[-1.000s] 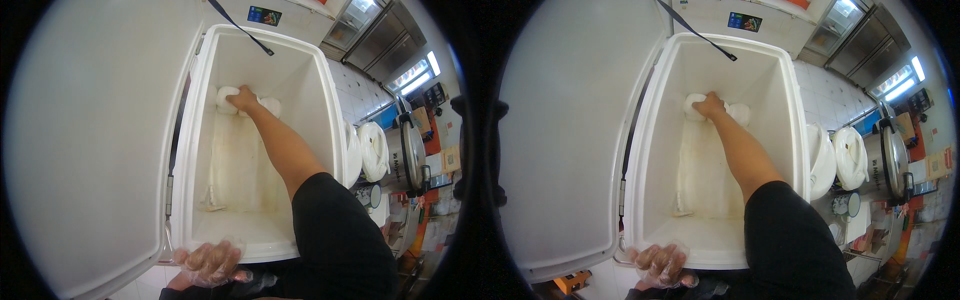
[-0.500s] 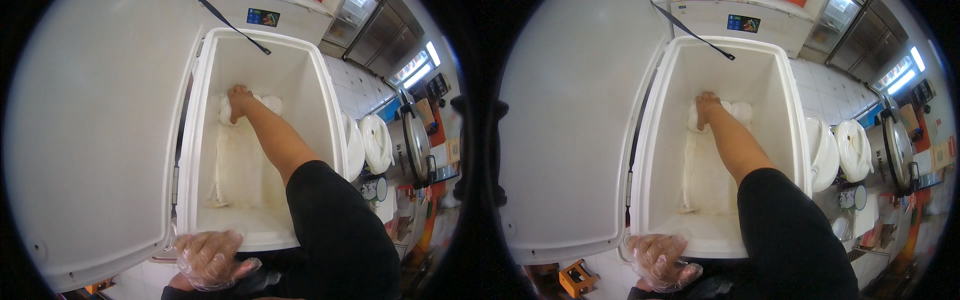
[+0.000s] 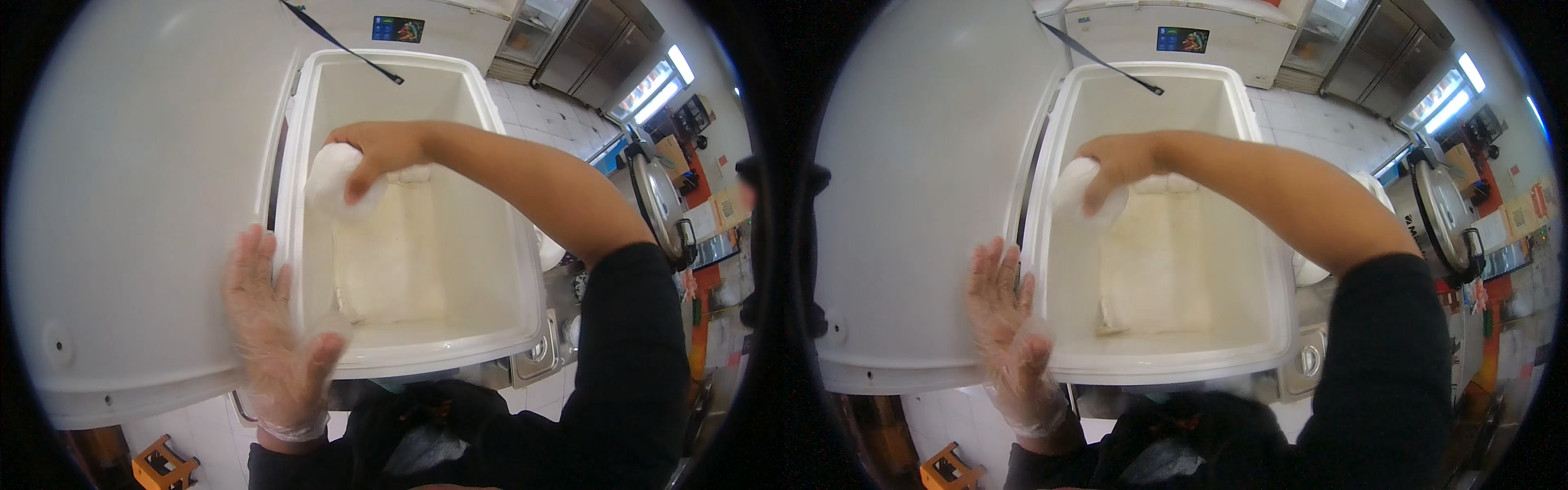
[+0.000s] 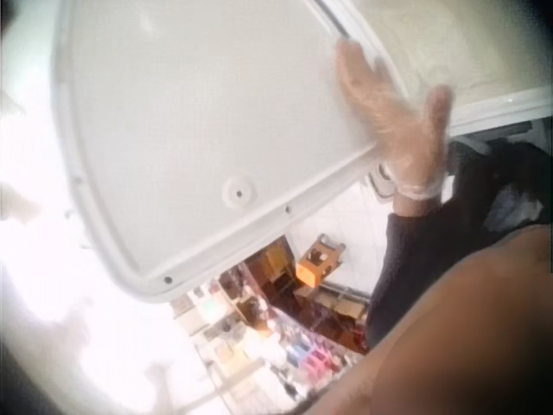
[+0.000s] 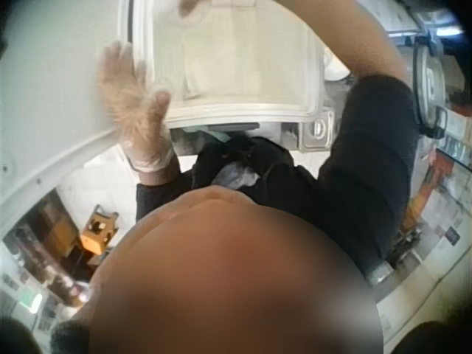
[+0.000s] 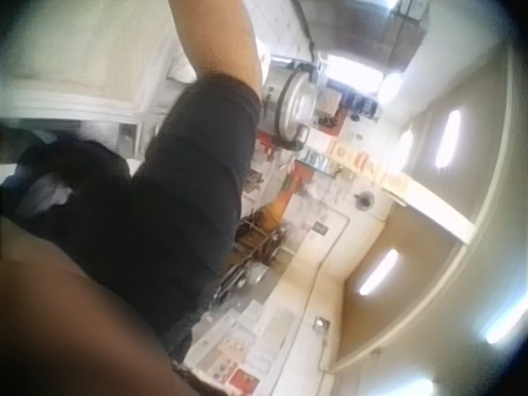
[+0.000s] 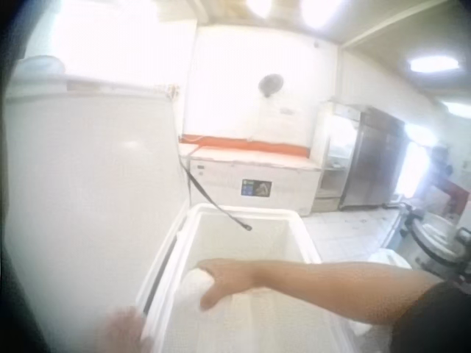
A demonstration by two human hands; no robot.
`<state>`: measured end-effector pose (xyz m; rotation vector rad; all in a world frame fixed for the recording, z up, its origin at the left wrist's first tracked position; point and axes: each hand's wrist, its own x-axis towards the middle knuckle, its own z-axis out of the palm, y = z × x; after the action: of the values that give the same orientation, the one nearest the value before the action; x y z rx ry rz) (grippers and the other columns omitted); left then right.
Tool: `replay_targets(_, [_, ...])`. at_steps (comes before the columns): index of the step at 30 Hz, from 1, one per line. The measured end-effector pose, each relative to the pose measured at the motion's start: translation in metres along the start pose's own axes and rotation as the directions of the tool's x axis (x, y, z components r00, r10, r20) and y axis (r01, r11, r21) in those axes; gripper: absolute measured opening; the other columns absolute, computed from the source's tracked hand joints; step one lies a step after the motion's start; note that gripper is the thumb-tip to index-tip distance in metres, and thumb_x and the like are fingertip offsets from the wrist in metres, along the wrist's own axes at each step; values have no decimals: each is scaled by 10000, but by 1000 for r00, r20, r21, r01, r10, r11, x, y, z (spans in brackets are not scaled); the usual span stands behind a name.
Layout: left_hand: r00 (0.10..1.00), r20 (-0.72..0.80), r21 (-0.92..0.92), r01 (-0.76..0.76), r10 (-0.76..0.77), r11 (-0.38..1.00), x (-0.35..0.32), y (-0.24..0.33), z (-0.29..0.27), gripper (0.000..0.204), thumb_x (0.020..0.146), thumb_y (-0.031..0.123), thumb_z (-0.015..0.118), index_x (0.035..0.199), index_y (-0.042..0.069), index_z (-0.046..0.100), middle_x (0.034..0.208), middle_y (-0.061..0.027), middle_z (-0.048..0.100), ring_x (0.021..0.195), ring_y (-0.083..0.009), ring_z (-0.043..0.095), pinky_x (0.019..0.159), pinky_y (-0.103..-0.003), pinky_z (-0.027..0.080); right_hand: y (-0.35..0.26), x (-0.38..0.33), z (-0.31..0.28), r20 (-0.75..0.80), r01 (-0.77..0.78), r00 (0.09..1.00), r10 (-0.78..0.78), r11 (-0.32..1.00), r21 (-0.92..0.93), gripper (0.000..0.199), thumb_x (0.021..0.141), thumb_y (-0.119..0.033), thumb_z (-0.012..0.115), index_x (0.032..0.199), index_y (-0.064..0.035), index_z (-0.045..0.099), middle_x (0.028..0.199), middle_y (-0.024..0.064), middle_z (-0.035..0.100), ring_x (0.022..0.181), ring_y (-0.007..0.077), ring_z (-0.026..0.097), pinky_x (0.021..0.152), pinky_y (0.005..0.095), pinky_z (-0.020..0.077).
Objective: The person assembles multiple takeout orders by placing rice balls and fried chicken into paper boxes, then adding scoops of scrambled egg and sauce packets. They reference printed order slips and mark items as completed.
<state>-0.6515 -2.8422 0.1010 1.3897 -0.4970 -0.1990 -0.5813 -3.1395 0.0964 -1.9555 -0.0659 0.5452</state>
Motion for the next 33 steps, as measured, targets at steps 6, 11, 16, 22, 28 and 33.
replay_targets(6, [983,-104,-285,118,-154,951,-1,17,20,1392,545,611,959,1578,59,206,1493,-197,425,1376,-377,462,1126,-483,433,-79,-76,97,-77,275,961,-267,951,140,920,610,-276,956,1366,-41,488,1232,134,640,1132,259,623,1003,381,522])
replay_targets(11, [990,-125,-329,15,-59,944,-2,8,10,1256,546,553,979,1495,69,315,1356,-163,541,1207,-330,604,1014,-447,545,-46,-34,37,-200,437,897,-394,859,268,334,952,-291,707,1160,-30,689,1100,67,671,963,169,631,808,341,562])
replay_targets(16, [993,-73,-307,64,-90,949,-9,-6,-3,1181,582,549,964,1465,74,340,1326,-164,543,1172,-313,617,1002,-438,543,89,76,-68,-435,-446,893,115,360,-820,210,818,-96,591,845,13,769,943,274,720,869,415,700,780,496,531])
replay_targets(22, [990,58,-233,139,-129,962,-4,-1,-4,1145,608,530,962,1456,96,326,1296,-152,533,1181,-296,607,996,-420,531,245,58,-31,-640,-656,735,222,470,-591,482,879,-50,666,1356,-99,610,1475,150,524,1396,349,460,1111,472,448])
replay_targets(28, [980,-28,-194,187,-196,963,-6,-4,-5,1273,480,629,984,1449,61,385,1287,-137,577,1172,-285,613,1005,-417,530,238,62,-36,-554,-567,808,201,9,-824,291,976,-159,569,1218,-89,714,1467,96,545,1337,251,506,1036,443,476])
replay_targets(33, [988,146,-202,85,-55,976,-3,-9,-13,1093,618,391,966,1449,131,306,1323,-164,523,1197,-320,604,1028,-467,540,223,62,-50,-516,-583,777,362,101,-806,457,743,-137,822,1188,-145,719,1370,58,622,1348,287,513,1017,437,489])
